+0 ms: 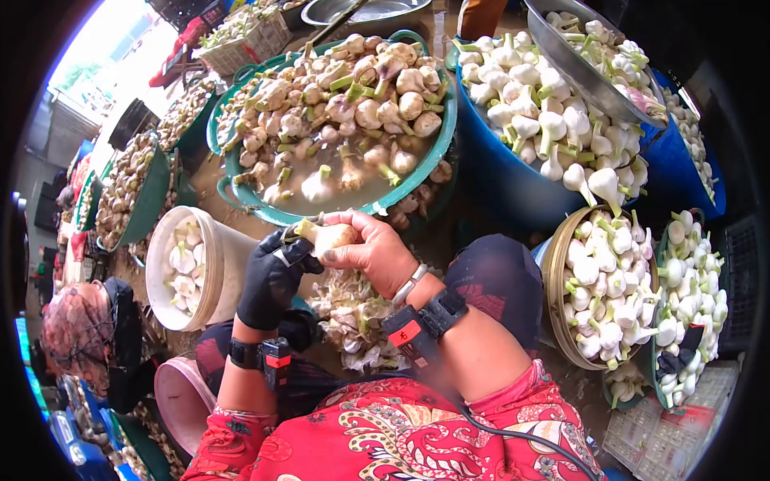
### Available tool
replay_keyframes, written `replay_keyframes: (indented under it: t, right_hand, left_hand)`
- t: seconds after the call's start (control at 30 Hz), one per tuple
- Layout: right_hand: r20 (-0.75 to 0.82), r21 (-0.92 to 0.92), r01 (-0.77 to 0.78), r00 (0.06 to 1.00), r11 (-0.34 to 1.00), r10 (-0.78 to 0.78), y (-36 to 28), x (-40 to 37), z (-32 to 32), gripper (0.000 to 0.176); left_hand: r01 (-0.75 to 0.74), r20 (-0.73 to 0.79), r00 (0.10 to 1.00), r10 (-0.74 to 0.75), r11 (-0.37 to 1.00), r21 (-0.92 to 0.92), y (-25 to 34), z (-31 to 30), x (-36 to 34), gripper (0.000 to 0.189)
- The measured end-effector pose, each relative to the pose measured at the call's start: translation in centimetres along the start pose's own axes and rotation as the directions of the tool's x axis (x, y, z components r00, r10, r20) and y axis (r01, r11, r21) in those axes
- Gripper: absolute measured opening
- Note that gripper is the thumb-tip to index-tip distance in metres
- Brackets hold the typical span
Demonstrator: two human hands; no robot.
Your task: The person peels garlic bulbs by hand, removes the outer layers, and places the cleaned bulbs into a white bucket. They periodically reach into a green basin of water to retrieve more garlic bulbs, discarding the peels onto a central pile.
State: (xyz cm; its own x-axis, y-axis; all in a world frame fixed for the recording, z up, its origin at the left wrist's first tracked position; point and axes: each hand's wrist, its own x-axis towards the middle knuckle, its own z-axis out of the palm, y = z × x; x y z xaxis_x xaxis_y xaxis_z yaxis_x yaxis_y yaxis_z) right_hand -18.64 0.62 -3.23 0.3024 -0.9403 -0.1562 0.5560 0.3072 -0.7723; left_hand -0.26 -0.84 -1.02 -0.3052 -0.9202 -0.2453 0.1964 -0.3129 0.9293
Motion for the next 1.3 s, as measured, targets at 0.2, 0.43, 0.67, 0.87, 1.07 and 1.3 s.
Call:
replay_keyframes:
  t: [0.2,0.43,0.67,0.87,1.07,1.3]
  right_hand:
    - [0.066,0.223,-0.066,0.996,0.973,0.052,0.6,0.3,-0.3,0.049]
    - [-0.046,0.182,0.048,0.998,0.982,-0.040,0.9,0.5,-0.4,0.044]
    - [-0.119,0.231,-0.059,0.989,0.971,0.089,0.6,0.5,-1.2,0.027]
    - [0.049,0.544,-0.031,0.999,0.838,0.006,-1.1,0.3,-1.2,0.040]
    - [0.203,0.312,-0.085,0.979,0.946,0.021,-0.6,0.2,-1.1,0.055]
    - [0.081,-0.056,0.003,0.997,0.998,0.002,-1.4,-0.1,-0.7,0.056]
  left_hand:
    - [-0.041,-0.045,0.998,0.045,0.995,0.096,0.5,0.8,-0.6,0.020]
    - [-0.003,-0.040,0.999,0.021,0.911,0.412,-1.2,0.1,0.0,0.018]
    - [-0.190,0.126,0.980,0.152,0.549,0.814,-2.4,0.9,-2.5,0.013]
    - [-0.393,0.339,0.918,0.204,0.375,0.839,-5.5,-0.5,-3.5,0.015]
    - [0.017,-0.051,0.999,0.016,0.809,0.587,1.4,-1.8,-1.9,0.010]
    - [-0.120,0.049,0.993,0.111,0.857,0.500,2.6,-0.6,-1.3,0.042]
